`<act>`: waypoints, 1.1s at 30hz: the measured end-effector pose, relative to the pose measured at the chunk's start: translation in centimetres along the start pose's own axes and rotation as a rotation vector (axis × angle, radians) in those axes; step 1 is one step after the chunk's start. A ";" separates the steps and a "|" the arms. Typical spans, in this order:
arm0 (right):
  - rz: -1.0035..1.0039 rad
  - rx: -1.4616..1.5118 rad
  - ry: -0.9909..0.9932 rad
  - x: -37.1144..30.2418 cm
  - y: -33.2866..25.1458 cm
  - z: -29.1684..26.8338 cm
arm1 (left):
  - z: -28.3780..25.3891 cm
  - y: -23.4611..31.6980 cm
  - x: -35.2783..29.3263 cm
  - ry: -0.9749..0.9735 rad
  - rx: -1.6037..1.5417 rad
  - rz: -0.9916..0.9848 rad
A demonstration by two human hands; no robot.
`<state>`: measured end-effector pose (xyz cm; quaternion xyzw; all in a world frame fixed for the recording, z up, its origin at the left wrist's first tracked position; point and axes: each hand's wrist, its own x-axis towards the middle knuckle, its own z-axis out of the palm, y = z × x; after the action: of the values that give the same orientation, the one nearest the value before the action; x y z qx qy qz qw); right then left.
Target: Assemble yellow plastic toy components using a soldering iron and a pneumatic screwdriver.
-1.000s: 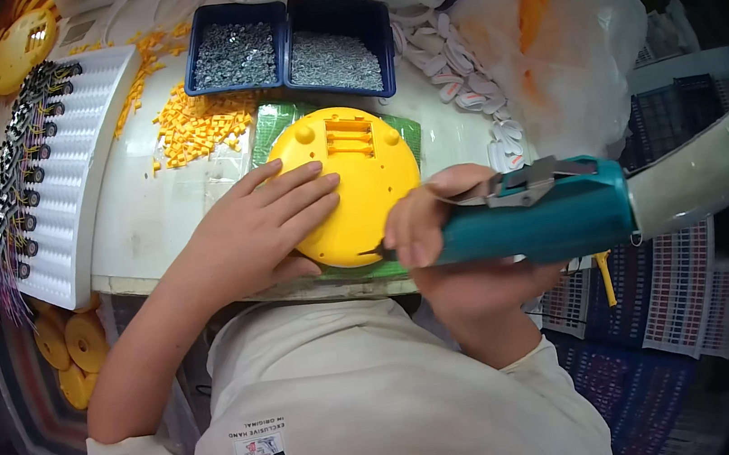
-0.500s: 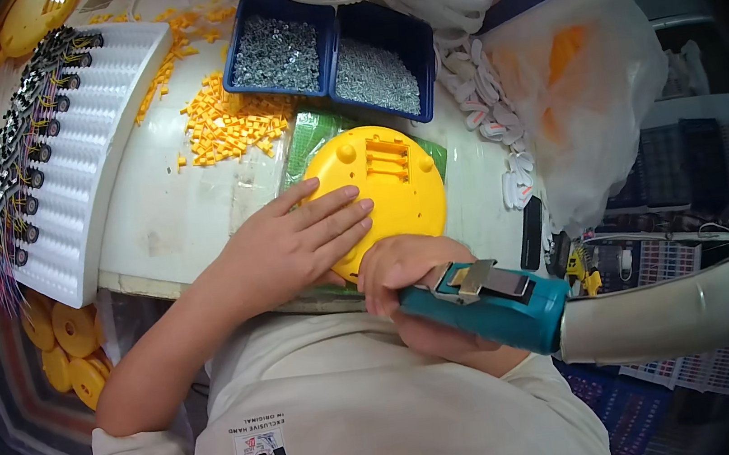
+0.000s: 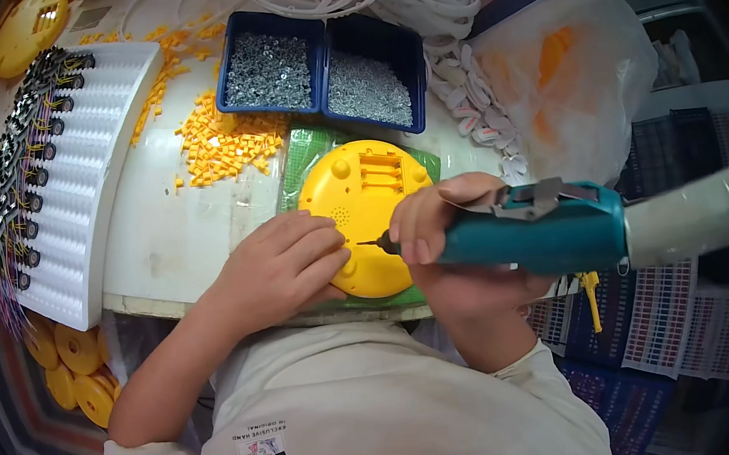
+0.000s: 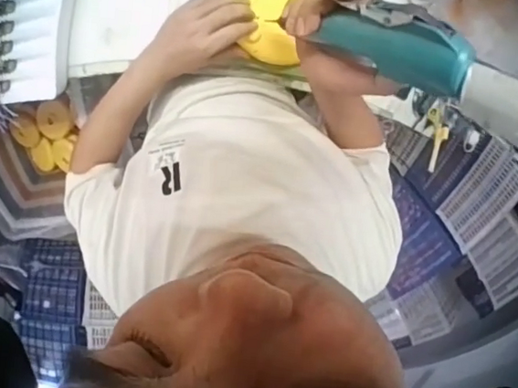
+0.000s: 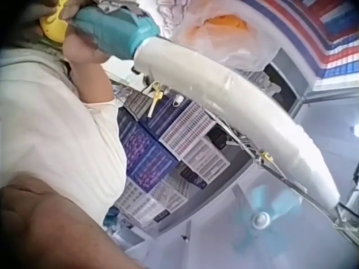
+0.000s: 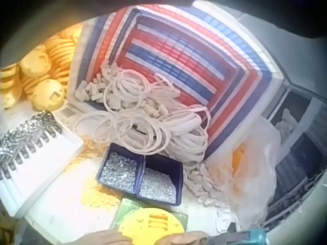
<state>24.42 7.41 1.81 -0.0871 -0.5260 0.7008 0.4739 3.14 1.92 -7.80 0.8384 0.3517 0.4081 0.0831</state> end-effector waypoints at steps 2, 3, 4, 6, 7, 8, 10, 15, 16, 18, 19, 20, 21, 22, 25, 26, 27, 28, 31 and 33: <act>-0.004 0.085 0.034 0.1 1.0 -0.2 | 0.0 0.0 0.1 0.006 0.001 0.005; -0.002 0.086 0.035 0.1 0.9 -0.1 | 0.1 0.0 0.2 0.013 0.002 0.011; 0.049 -0.006 0.084 0.1 0.7 0.3 | 0.1 0.0 0.2 0.010 0.002 0.006; 0.227 -0.152 0.178 -0.4 0.9 0.8 | 0.1 0.1 0.1 0.019 0.017 0.005; 0.349 -0.211 0.226 -0.5 1.2 0.9 | 0.1 0.0 0.2 0.017 0.013 0.009; 0.351 -0.188 0.208 -0.7 1.4 0.7 | 0.0 0.0 0.2 0.011 0.013 0.004; 0.297 -0.290 0.139 -0.3 1.2 0.7 | -0.1 0.1 0.2 0.001 0.015 0.002; 0.213 -0.150 0.098 -0.7 2.1 0.3 | -0.1 0.2 0.1 0.011 0.022 -0.002; 0.206 -0.149 0.094 -0.6 2.1 0.3 | -0.1 0.2 0.1 0.011 0.029 0.003; 0.243 -0.067 0.120 -0.4 1.7 0.2 | -0.3 0.3 0.3 -0.014 0.026 -0.017; 0.232 -0.062 0.121 -0.2 1.4 0.3 | -0.5 0.5 0.6 -0.022 0.032 -0.009; 0.202 -0.061 0.127 0.2 0.9 0.3 | -0.8 0.7 1.2 -0.079 0.058 -0.023; 0.169 -0.059 0.135 0.6 0.3 0.3 | -1.0 0.9 1.9 -0.138 0.083 -0.035; 0.051 -0.161 0.081 1.4 -0.4 0.2 | -1.2 1.2 2.4 -0.156 0.089 -0.019; -0.166 -0.140 0.095 3.9 -1.9 0.1 | -1.2 1.3 4.1 -0.281 0.153 0.072; -0.198 -0.145 0.104 4.0 -2.7 0.2 | -0.9 1.2 4.1 -0.250 0.124 0.120; -0.125 -0.403 0.159 3.9 -3.8 0.2 | -0.8 1.1 4.3 -0.220 0.093 0.167; -0.052 -0.663 0.226 3.8 -4.7 -0.1 | -1.7 1.3 5.8 -0.177 0.056 0.162; -0.232 -0.833 0.216 2.2 -5.4 -3.0 | -4.3 1.4 8.0 -0.001 -0.108 -0.046; -0.226 -1.051 0.231 0.5 -5.8 -4.4 | -5.0 0.6 9.0 0.042 -0.258 -0.087</act>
<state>30.21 10.66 4.87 -0.3311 -0.7559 0.2744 0.4937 3.52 6.69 1.32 0.7959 0.3340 0.4635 0.2006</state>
